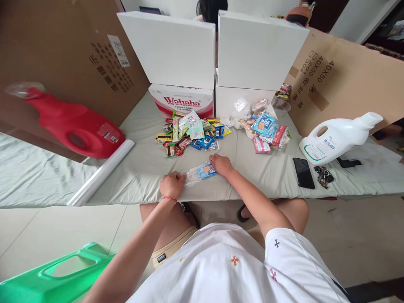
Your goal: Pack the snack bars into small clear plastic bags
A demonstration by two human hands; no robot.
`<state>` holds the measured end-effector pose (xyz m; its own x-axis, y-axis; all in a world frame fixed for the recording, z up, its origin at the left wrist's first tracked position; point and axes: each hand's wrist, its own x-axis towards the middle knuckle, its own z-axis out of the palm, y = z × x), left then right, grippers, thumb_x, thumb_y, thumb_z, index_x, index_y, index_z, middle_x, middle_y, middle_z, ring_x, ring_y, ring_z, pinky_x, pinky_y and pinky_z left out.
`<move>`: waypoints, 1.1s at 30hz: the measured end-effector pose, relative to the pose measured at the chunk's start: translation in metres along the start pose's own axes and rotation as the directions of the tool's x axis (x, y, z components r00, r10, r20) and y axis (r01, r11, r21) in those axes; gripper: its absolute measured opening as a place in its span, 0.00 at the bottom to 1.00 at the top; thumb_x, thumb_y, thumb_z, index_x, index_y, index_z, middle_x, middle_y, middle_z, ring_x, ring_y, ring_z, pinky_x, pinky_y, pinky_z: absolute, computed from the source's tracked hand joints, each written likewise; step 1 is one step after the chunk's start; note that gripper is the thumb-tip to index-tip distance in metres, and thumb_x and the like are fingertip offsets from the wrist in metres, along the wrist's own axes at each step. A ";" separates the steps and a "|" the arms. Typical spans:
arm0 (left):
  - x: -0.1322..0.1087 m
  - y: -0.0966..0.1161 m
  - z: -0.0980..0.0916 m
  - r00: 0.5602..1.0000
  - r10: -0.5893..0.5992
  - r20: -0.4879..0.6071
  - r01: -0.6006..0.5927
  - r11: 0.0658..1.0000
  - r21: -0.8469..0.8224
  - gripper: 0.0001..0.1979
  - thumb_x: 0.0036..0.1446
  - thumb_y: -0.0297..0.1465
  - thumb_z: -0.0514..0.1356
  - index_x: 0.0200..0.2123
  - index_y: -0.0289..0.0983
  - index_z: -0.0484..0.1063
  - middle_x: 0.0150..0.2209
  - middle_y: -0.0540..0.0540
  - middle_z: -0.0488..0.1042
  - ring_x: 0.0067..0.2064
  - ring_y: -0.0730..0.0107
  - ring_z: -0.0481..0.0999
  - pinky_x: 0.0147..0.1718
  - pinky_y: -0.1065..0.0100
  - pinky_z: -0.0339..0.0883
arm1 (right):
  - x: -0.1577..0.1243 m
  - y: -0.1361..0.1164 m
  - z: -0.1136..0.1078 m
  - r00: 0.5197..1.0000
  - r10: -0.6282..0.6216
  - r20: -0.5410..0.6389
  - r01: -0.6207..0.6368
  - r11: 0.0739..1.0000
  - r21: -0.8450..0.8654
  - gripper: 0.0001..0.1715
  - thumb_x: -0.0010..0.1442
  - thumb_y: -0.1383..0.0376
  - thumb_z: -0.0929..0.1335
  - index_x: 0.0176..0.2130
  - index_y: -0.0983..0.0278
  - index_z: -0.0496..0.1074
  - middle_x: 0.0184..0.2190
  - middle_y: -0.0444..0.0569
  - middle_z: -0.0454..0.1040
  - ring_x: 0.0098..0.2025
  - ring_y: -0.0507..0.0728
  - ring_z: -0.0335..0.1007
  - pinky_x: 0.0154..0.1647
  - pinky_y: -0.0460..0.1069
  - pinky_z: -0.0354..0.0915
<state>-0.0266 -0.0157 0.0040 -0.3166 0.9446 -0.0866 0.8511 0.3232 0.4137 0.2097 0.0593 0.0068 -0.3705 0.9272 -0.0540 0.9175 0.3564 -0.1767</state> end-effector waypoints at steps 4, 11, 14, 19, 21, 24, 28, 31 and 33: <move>-0.007 -0.007 0.001 0.979 0.068 -0.193 -0.070 0.998 0.001 0.17 0.60 0.40 0.62 0.48 0.37 0.79 0.52 0.33 0.74 0.58 0.43 0.69 0.53 0.49 0.64 | -0.002 0.000 0.002 1.000 -0.010 -0.009 0.010 1.000 0.015 0.22 0.76 0.58 0.54 0.55 0.58 0.72 0.50 0.52 0.76 0.45 0.58 0.72 0.36 0.49 0.56; -0.014 0.012 0.018 0.929 0.309 -0.204 -0.292 0.950 0.112 0.20 0.69 0.38 0.51 0.49 0.33 0.78 0.60 0.31 0.69 0.68 0.42 0.58 0.63 0.45 0.55 | -0.003 0.004 0.004 1.000 -0.003 -0.022 0.004 1.000 0.027 0.22 0.75 0.55 0.57 0.60 0.55 0.70 0.53 0.50 0.77 0.50 0.59 0.73 0.40 0.49 0.60; -0.014 0.014 0.023 0.938 0.332 -0.097 -0.311 0.933 0.184 0.21 0.70 0.36 0.47 0.47 0.33 0.77 0.52 0.31 0.73 0.59 0.44 0.67 0.56 0.48 0.61 | -0.002 0.018 0.002 0.995 0.084 -0.049 -0.083 0.996 0.025 0.22 0.74 0.55 0.59 0.59 0.58 0.71 0.52 0.51 0.78 0.49 0.60 0.73 0.41 0.49 0.62; -0.014 0.011 0.023 0.950 0.305 -0.063 -0.286 0.933 0.218 0.20 0.69 0.40 0.50 0.43 0.35 0.78 0.49 0.33 0.73 0.56 0.44 0.67 0.53 0.50 0.61 | -0.003 0.036 -0.016 0.964 0.235 -0.121 -0.237 0.972 0.000 0.19 0.72 0.63 0.60 0.52 0.63 0.75 0.49 0.58 0.76 0.50 0.64 0.69 0.45 0.52 0.63; -0.013 0.011 0.023 0.951 0.302 -0.064 -0.284 0.936 0.208 0.19 0.69 0.41 0.51 0.43 0.35 0.78 0.50 0.34 0.73 0.55 0.45 0.67 0.52 0.50 0.61 | -0.008 0.030 -0.025 0.948 0.247 -0.202 -0.251 0.968 0.007 0.19 0.72 0.65 0.59 0.53 0.64 0.75 0.50 0.59 0.74 0.54 0.66 0.65 0.50 0.54 0.63; -0.013 0.010 0.024 0.952 0.296 -0.073 -0.280 0.943 0.179 0.18 0.68 0.40 0.52 0.42 0.35 0.77 0.50 0.34 0.73 0.55 0.45 0.67 0.53 0.50 0.61 | -0.025 0.008 -0.027 0.942 0.054 -0.330 -0.027 0.996 0.086 0.20 0.72 0.66 0.59 0.54 0.63 0.76 0.51 0.58 0.74 0.55 0.64 0.63 0.56 0.56 0.63; -0.013 0.009 0.022 0.957 0.280 -0.082 -0.278 0.960 0.034 0.14 0.67 0.38 0.53 0.39 0.36 0.75 0.48 0.34 0.74 0.55 0.45 0.68 0.53 0.52 0.62 | -0.047 -0.019 -0.001 0.926 -0.287 -0.245 0.332 0.928 0.168 0.19 0.72 0.62 0.63 0.56 0.59 0.76 0.58 0.54 0.73 0.57 0.63 0.63 0.60 0.59 0.62; -0.010 0.010 0.016 0.992 0.124 -0.023 -0.125 0.941 -0.314 0.09 0.63 0.36 0.57 0.33 0.39 0.71 0.36 0.40 0.74 0.48 0.51 0.73 0.49 0.56 0.64 | -0.052 -0.022 0.021 0.946 -0.244 -0.213 0.295 0.921 0.255 0.19 0.71 0.60 0.65 0.57 0.56 0.77 0.62 0.52 0.71 0.60 0.63 0.63 0.63 0.61 0.61; -0.006 0.015 0.012 0.998 0.020 0.057 0.012 0.866 -0.500 0.09 0.60 0.37 0.59 0.30 0.40 0.66 0.27 0.46 0.70 0.40 0.57 0.74 0.42 0.61 0.66 | -0.049 -0.019 0.029 0.951 -0.204 -0.232 0.275 0.903 0.332 0.18 0.70 0.61 0.67 0.56 0.55 0.78 0.61 0.52 0.72 0.61 0.63 0.63 0.63 0.62 0.60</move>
<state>-0.0071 -0.0161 -0.0002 -0.2751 0.9525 -0.1303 0.5239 0.2622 0.8104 0.2062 0.0033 -0.0157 -0.5063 0.8358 0.2124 0.6784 0.5381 -0.5002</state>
